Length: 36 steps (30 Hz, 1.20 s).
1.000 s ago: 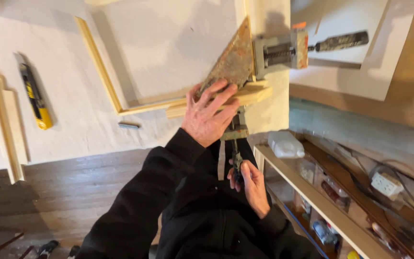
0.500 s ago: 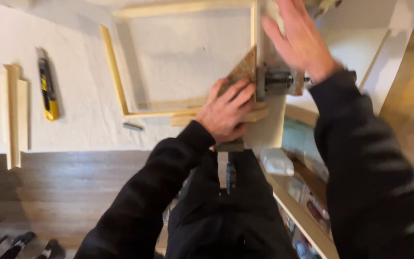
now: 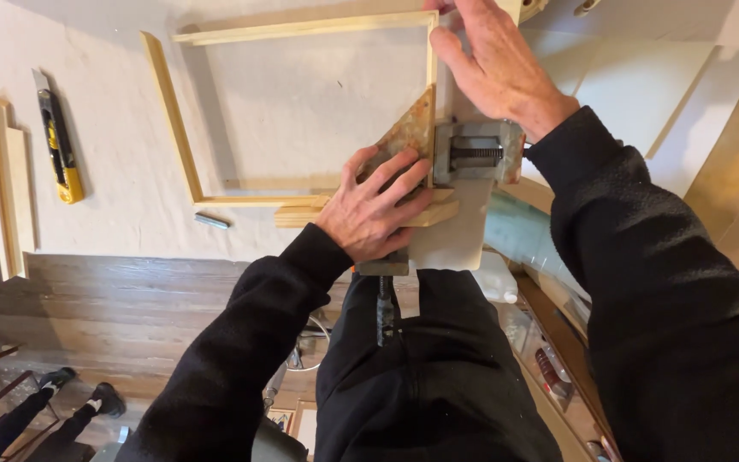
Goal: Applying wood glue and using a corner clamp and hammer to join wooden frame pieces.
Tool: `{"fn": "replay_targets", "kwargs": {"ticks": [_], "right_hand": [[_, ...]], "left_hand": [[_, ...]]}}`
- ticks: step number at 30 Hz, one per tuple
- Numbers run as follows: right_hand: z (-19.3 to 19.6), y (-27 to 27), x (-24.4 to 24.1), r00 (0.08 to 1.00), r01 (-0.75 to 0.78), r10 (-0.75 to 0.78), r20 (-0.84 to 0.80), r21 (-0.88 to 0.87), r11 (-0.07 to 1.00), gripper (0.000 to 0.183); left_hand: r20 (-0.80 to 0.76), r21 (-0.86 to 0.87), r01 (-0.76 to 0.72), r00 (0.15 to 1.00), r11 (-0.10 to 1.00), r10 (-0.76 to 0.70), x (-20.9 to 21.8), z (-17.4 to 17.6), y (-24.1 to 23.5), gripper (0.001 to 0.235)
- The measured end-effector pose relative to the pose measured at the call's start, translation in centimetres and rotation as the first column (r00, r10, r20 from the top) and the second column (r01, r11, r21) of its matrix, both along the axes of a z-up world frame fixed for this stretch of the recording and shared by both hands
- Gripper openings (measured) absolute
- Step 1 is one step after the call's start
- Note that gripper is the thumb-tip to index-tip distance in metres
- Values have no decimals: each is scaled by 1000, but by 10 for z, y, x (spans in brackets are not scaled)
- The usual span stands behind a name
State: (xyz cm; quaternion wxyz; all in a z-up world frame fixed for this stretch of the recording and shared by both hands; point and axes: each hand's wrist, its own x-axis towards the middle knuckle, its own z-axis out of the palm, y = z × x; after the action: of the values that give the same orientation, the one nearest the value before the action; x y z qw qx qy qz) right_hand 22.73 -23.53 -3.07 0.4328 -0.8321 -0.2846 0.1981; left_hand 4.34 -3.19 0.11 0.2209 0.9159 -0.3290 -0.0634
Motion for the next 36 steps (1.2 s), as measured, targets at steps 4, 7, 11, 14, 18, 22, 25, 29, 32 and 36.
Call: {"fn": "replay_targets", "kwargs": {"ticks": [4,7,11,14,18,22,25,29,32,36], "right_hand": [[17,0,0,1000,-22,23,-16,61,998,33],[27,-2,-1,989,1,-5,-149,-31,1000,38],[53,-42,-11,998,-60,61,-27,30,998,48],[61,-101,-43,982,-72,85,171,-81,994,59],[33,-166,-94,924,-64,170,342,-300,952,60],[5,-194,-109,899,44,112,423,-343,938,32],[2,-196,-100,906,15,120,407,-313,950,24],[-14,-199,-85,945,172,-228,-235,-235,957,14],[-15,-190,-73,669,223,-427,-609,-383,896,27],[49,-147,-86,988,130,-104,117,-253,959,42]], "left_hand": [[23,34,-15,1000,999,15,-4,-2,-4,59],[64,91,30,997,995,-36,-4,-2,-3,49],[50,56,29,998,998,-31,-5,-6,-4,53],[47,38,13,999,999,-15,-8,-8,-4,54],[65,30,-13,998,999,11,-12,-13,-5,52],[83,22,2,997,1000,-4,-11,-14,-4,50],[57,22,-1,998,1000,0,-11,-19,-6,50],[47,-8,-2,999,1000,2,-15,-24,-7,53],[48,-9,-16,999,1000,16,-15,-22,-4,55],[60,-36,-53,997,998,55,-19,-26,-6,54]]}}
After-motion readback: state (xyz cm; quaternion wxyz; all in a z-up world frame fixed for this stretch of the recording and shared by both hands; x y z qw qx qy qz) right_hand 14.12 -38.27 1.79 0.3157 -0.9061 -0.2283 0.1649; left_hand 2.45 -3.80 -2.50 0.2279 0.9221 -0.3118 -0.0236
